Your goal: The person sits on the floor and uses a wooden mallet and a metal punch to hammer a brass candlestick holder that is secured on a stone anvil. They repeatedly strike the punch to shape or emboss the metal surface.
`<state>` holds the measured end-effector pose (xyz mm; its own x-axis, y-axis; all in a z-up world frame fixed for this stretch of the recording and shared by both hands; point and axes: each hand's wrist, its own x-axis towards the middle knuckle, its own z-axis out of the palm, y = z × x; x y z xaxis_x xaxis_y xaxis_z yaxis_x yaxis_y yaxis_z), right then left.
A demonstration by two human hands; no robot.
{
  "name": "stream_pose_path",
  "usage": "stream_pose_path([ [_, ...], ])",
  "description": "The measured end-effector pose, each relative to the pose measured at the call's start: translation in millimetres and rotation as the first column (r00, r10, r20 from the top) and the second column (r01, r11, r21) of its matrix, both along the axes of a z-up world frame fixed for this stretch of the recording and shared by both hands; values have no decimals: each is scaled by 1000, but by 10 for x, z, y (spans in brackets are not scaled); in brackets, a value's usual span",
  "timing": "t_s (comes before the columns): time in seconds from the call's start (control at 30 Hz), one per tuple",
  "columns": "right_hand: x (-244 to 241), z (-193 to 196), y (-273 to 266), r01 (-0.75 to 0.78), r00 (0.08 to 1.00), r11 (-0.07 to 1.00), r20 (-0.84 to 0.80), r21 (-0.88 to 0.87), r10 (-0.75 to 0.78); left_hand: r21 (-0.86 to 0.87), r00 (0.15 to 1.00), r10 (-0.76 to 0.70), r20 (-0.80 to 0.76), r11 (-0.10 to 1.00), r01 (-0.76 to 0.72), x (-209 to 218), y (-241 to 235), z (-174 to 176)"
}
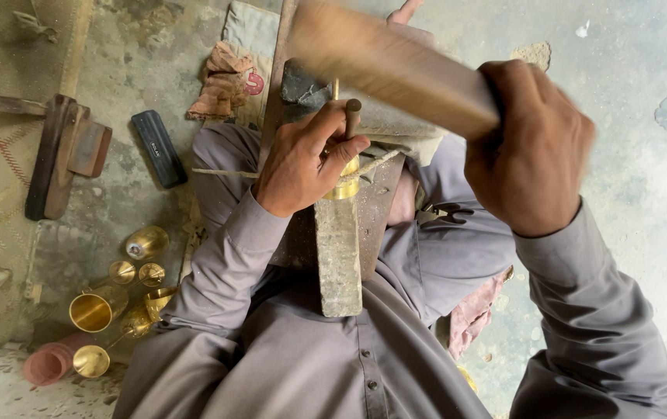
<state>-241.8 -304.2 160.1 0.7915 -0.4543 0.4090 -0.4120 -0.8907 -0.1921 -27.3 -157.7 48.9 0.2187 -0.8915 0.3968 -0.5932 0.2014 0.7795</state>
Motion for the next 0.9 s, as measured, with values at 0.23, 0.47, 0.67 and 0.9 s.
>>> stream_pose_path([
  [0.23, -96, -103, -94, 40, 994, 998, -106, 39, -35, -21, 998, -27, -56, 999, 26, -10, 2, 65],
  [0.47, -60, -39, -62, 99, 937, 984, -318, -148, -142, -44, 998, -37, -60, 998, 34, -3, -12, 53],
  [0.67, -138, 125, 83, 77, 988, 996, -126, -53, -83, -58, 997, -34, -72, 998, 30, -21, 49, 0],
  [0.9, -20, 229, 147, 119, 901, 966, -384, -231, -203, -82, 1000, 9, 29, 997, -6, -63, 69, -113],
])
